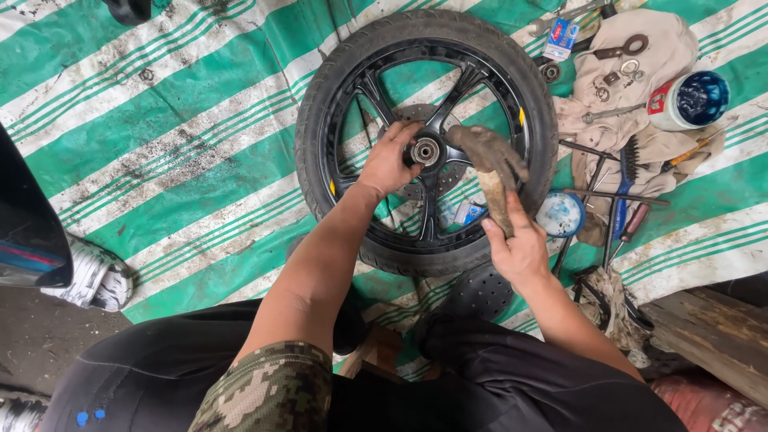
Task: The person uses a hammer to tap a bearing into the hub of a motorcycle wheel. They then remove the bearing, place it on the tarp, and clean a small metal part with a cloth.
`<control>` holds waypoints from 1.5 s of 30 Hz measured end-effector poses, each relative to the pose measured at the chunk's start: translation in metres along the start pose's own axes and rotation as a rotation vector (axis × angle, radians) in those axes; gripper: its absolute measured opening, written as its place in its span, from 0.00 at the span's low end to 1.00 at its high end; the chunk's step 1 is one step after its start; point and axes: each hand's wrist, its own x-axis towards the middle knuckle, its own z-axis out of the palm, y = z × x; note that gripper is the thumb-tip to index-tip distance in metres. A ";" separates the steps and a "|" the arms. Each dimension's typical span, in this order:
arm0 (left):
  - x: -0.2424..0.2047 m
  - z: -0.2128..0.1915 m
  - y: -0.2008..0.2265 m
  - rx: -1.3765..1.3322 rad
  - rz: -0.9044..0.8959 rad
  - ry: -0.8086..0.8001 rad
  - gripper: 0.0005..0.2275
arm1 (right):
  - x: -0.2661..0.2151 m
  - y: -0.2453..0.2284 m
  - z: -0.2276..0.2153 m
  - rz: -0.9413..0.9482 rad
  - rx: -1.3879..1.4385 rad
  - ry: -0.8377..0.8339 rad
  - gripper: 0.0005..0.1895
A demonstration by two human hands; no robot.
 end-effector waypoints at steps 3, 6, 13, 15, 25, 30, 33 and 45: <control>0.003 0.000 -0.009 0.016 0.067 -0.006 0.32 | 0.012 -0.019 0.006 0.325 -0.207 -0.365 0.37; 0.001 0.004 -0.015 -0.003 0.071 0.011 0.29 | 0.008 -0.035 -0.012 0.405 -0.202 -0.383 0.38; 0.005 0.000 -0.012 0.007 0.055 0.022 0.30 | -0.001 -0.006 -0.004 -0.003 0.028 0.032 0.34; 0.004 -0.001 -0.009 -0.028 0.068 0.021 0.29 | -0.013 0.015 0.018 -0.133 -0.037 0.049 0.35; 0.003 0.005 -0.012 -0.001 0.047 -0.005 0.26 | -0.013 -0.020 0.004 -0.019 -0.002 -0.072 0.34; 0.009 0.004 -0.020 0.015 0.056 -0.029 0.26 | -0.002 -0.003 0.028 -0.026 -0.291 -0.242 0.35; 0.007 0.001 -0.013 -0.025 0.058 -0.047 0.25 | -0.003 -0.005 0.019 0.067 -0.211 -0.271 0.34; 0.000 -0.005 0.004 -0.150 -0.001 0.040 0.37 | -0.013 0.017 0.000 -0.016 0.022 0.050 0.35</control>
